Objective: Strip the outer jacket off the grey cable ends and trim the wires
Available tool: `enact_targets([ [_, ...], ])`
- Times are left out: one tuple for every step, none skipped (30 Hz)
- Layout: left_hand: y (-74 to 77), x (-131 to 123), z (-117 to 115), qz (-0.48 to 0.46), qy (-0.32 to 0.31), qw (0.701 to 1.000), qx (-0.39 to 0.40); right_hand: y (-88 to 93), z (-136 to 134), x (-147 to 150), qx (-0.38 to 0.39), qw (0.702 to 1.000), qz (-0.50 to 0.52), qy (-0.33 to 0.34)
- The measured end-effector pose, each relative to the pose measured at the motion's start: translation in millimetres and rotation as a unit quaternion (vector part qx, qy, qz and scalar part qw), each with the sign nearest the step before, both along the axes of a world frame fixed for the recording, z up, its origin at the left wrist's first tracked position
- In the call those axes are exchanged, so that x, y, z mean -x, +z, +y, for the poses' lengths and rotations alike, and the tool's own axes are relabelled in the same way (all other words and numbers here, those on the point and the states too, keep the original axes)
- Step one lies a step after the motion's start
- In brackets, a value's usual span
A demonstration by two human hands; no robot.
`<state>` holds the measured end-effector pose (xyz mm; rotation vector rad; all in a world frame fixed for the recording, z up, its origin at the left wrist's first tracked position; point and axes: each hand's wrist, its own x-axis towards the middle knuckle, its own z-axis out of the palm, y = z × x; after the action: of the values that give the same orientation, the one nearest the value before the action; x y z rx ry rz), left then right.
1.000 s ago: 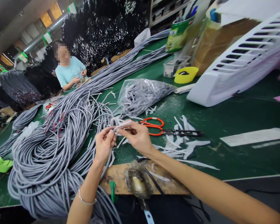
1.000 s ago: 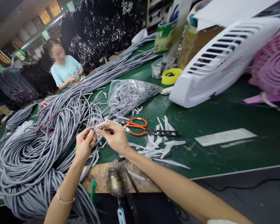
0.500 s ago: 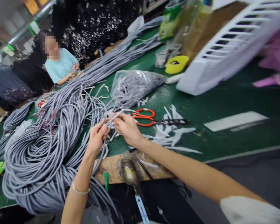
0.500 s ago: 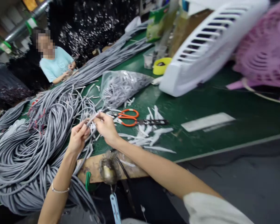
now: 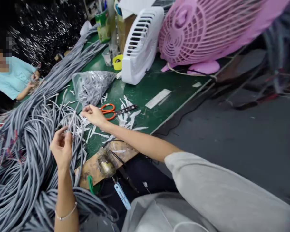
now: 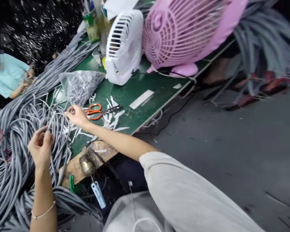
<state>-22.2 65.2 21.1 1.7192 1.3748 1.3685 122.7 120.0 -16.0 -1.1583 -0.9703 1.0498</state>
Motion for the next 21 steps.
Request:
enact_targets([
  [0.0,1,-2,0.016,0.021,1.000,-0.015,2.9,-4,-2,-0.015,1.000,-0.011,-0.017],
  [0.0,2,-3,0.028,0.036,0.999,-0.024,5.8,-9,-4,-0.030,0.999,-0.017,-0.033],
  [0.0,2,-5,0.035,0.051,0.997,-0.036,8.2,-14,-6,-0.047,0.997,-0.024,-0.048],
  [0.0,3,-6,0.042,0.062,0.996,-0.047,9.7,-19,-8,-0.065,0.995,-0.029,-0.066],
  [0.0,4,-7,0.049,0.071,0.995,-0.052,10.3,-23,-9,-0.084,0.993,-0.035,-0.077],
  [0.1,5,-7,0.053,0.076,0.994,-0.052,10.0,-28,-9,-0.111,0.988,-0.051,-0.094],
  [0.3,5,-8,0.057,0.083,0.994,-0.048,9.1,-32,-8,-0.170,0.969,-0.133,-0.119],
  [0.6,6,-9,0.060,0.087,0.994,-0.041,7.9,-36,-7,-0.233,0.943,-0.203,-0.126],
  [0.9,6,-10,0.061,0.089,0.994,-0.034,6.9,-39,-5,-0.285,0.914,-0.261,-0.126],
  [1.1,6,-11,0.062,0.090,0.994,-0.029,6.1,-42,-3,-0.326,0.883,-0.314,-0.127],
  [1.2,5,-13,0.063,0.087,0.994,-0.024,5.6,-44,-1,-0.353,0.858,-0.351,-0.124],
  [1.1,5,-14,0.065,0.081,0.994,-0.020,5.5,-45,0,-0.368,0.841,-0.378,-0.121],
  [0.7,4,-15,0.067,0.075,0.995,-0.016,5.5,-45,1,-0.375,0.829,-0.398,-0.120],
  [0.1,3,-16,0.070,0.066,0.995,-0.013,5.7,-45,2,-0.379,0.820,-0.412,-0.118],
  [-0.6,2,-17,0.074,0.059,0.995,-0.011,5.8,-45,2,-0.380,0.815,-0.421,-0.116],
  [-1.4,1,-17,0.079,0.053,0.995,-0.010,6.0,-44,1,-0.381,0.811,-0.429,-0.114],
  [-2.2,0,-17,0.084,0.049,0.995,-0.010,6.1,-43,1,-0.381,0.809,-0.434,-0.111],
  [-2.9,0,-16,0.088,0.047,0.995,-0.011,6.2,-43,0,-0.381,0.808,-0.437,-0.109],
  [-3.5,0,-16,0.091,0.047,0.995,-0.012,6.3,-43,0,-0.380,0.807,-0.439,-0.107],
  [-3.8,0,-16,0.093,0.048,0.994,-0.013,6.4,-42,0,-0.381,0.807,-0.439,-0.107],
  [-4.0,0,-16,0.093,0.050,0.994,-0.014,6.5,-42,-1,-0.384,0.806,-0.437,-0.107],
])
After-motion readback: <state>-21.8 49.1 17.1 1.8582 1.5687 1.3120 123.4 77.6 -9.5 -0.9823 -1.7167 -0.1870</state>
